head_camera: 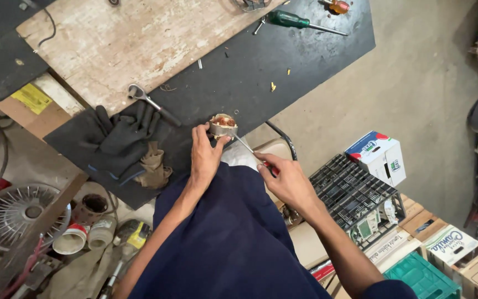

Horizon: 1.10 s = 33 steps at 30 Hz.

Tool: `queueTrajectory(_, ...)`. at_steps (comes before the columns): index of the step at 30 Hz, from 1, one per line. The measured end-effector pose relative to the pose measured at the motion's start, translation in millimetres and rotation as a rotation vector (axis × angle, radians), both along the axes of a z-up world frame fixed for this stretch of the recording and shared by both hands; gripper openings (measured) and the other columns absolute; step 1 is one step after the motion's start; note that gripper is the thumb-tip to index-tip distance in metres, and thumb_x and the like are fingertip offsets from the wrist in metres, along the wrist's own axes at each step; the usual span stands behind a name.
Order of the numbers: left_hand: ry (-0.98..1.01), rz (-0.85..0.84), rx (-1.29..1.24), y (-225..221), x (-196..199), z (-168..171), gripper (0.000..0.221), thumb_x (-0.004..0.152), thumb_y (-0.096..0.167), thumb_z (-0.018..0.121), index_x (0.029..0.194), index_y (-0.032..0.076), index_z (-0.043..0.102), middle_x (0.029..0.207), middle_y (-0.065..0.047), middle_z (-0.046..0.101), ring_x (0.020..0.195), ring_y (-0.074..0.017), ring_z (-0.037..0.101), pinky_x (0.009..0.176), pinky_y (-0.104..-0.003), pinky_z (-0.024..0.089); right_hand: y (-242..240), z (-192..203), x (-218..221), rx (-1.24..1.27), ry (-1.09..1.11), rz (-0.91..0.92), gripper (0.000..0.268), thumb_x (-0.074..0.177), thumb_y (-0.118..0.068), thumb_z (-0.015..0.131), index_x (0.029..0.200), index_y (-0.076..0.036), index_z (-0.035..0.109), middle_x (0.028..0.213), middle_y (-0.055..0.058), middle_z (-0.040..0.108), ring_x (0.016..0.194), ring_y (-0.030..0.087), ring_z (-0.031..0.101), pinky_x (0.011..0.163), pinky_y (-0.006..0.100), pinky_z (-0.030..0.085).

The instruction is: Repairing an electric motor component using a screwdriver

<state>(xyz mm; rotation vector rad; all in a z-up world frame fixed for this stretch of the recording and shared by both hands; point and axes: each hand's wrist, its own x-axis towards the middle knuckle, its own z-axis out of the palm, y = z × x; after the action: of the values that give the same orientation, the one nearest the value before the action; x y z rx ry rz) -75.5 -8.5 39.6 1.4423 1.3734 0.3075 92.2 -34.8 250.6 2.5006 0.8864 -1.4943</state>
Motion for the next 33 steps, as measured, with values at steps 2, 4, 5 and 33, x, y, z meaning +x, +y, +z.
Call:
queueTrajectory(2,0.011,-0.005,0.005,1,1,0,0.063,0.085,0.04,0.084,0.123,0.004,0.049,0.12,-0.018,0.055,0.105,-0.046,0.068,0.081,-0.054,0.061,2,-2,-1,-0.005,0.001,0.01,0.036,0.092,-0.037,0.064,0.126,-0.035,0.074,0.101,0.009,0.08,0.101,0.039,0.073,0.089,0.05,0.059)
queueTrajectory(4,0.026,-0.007,0.003,-1,1,2,0.064,0.085,0.041,0.084,0.123,0.004,0.049,0.12,-0.018,0.055,0.105,-0.0468,0.068,0.082,-0.054,0.06,4,0,-1,-0.017,0.007,0.024,0.036,0.092,-0.038,0.064,0.127,-0.036,0.073,0.102,0.009,0.08,0.101,0.039,0.073,0.089,0.051,0.059)
queueTrajectory(5,0.023,-0.005,-0.004,0,1,4,0.063,0.085,0.041,0.083,0.123,0.004,0.049,0.12,-0.018,0.055,0.105,-0.0461,0.068,0.083,-0.054,0.06,6,1,-1,-0.018,0.005,0.026,0.036,0.092,-0.038,0.064,0.127,-0.035,0.073,0.102,0.01,0.08,0.1,0.039,0.074,0.089,0.051,0.059)
queueTrajectory(33,-0.043,-0.008,0.06,-3,-5,-5,0.062,0.085,0.036,0.085,0.122,0.001,0.05,0.119,-0.021,0.054,0.106,-0.0477,0.066,0.08,-0.051,0.062,-12,-73,-60,0.246,-0.15,0.007,0.037,0.1,-0.025,0.056,0.136,-0.023,0.068,0.093,0.027,0.075,0.089,0.051,0.073,0.078,0.059,0.059)
